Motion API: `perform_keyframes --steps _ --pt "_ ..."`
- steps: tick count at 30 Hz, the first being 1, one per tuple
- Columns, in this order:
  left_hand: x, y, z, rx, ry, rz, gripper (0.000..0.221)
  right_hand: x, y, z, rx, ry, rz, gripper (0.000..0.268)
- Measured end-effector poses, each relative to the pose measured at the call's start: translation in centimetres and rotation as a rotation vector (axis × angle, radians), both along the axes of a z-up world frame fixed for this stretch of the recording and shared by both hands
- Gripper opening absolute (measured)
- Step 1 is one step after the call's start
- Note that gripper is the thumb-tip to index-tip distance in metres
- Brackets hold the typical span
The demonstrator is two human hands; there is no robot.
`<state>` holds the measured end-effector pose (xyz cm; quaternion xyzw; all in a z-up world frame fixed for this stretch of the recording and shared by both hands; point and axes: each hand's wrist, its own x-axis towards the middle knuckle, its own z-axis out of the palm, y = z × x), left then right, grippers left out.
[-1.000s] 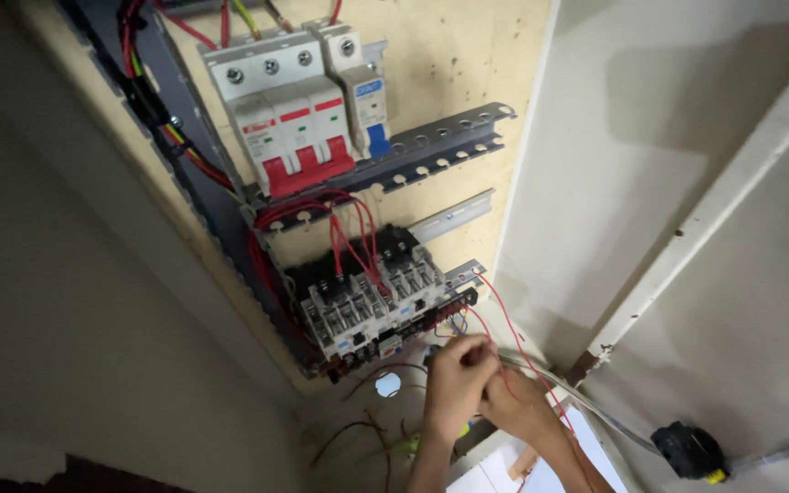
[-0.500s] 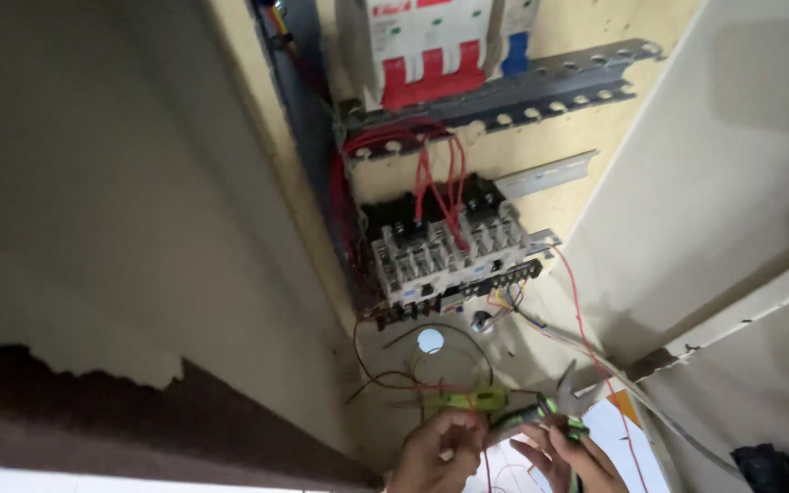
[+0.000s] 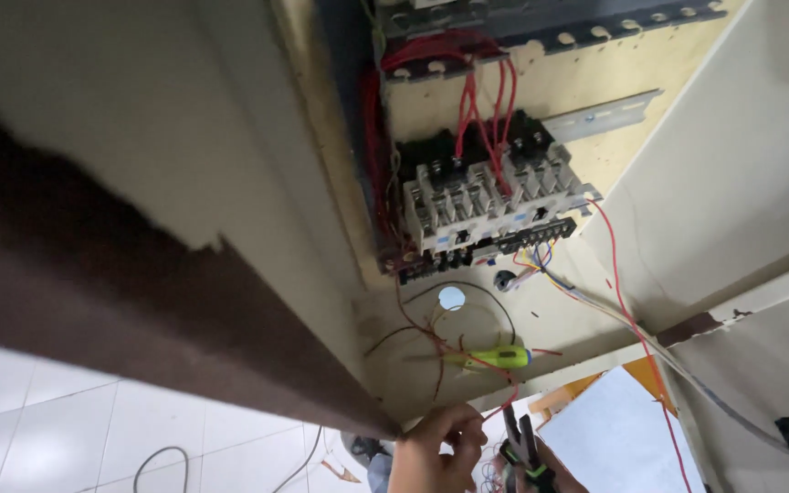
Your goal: Wiring and connecting electrical components within a circuit breaker panel, including stripping wires and securing them into terminals.
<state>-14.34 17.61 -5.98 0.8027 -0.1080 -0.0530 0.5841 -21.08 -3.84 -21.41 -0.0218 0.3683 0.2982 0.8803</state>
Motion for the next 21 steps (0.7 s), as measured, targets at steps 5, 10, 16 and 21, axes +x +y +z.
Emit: perform_keyframes --steps 5,10,16,21 --pt "-0.2 0.6 2.4 -0.023 0.106 -0.027 0.009 0.5 4.7 11.7 -1.351 -0.140 0.403 0.030" --pt "-0.4 0.5 1.6 -0.082 -0.005 -0.029 0.007 1.7 3.4 9.2 -0.406 0.158 0.200 0.032" --pt "-0.4 0.2 2.3 -0.064 0.018 -0.078 0.008 -1.4 3.6 11.8 -0.759 -0.050 0.004 0.053" --pt "-0.6 -0.3 2.4 -0.032 0.048 -0.075 0.005 -1.7 5.2 19.3 -1.402 -0.278 0.320 0.033"
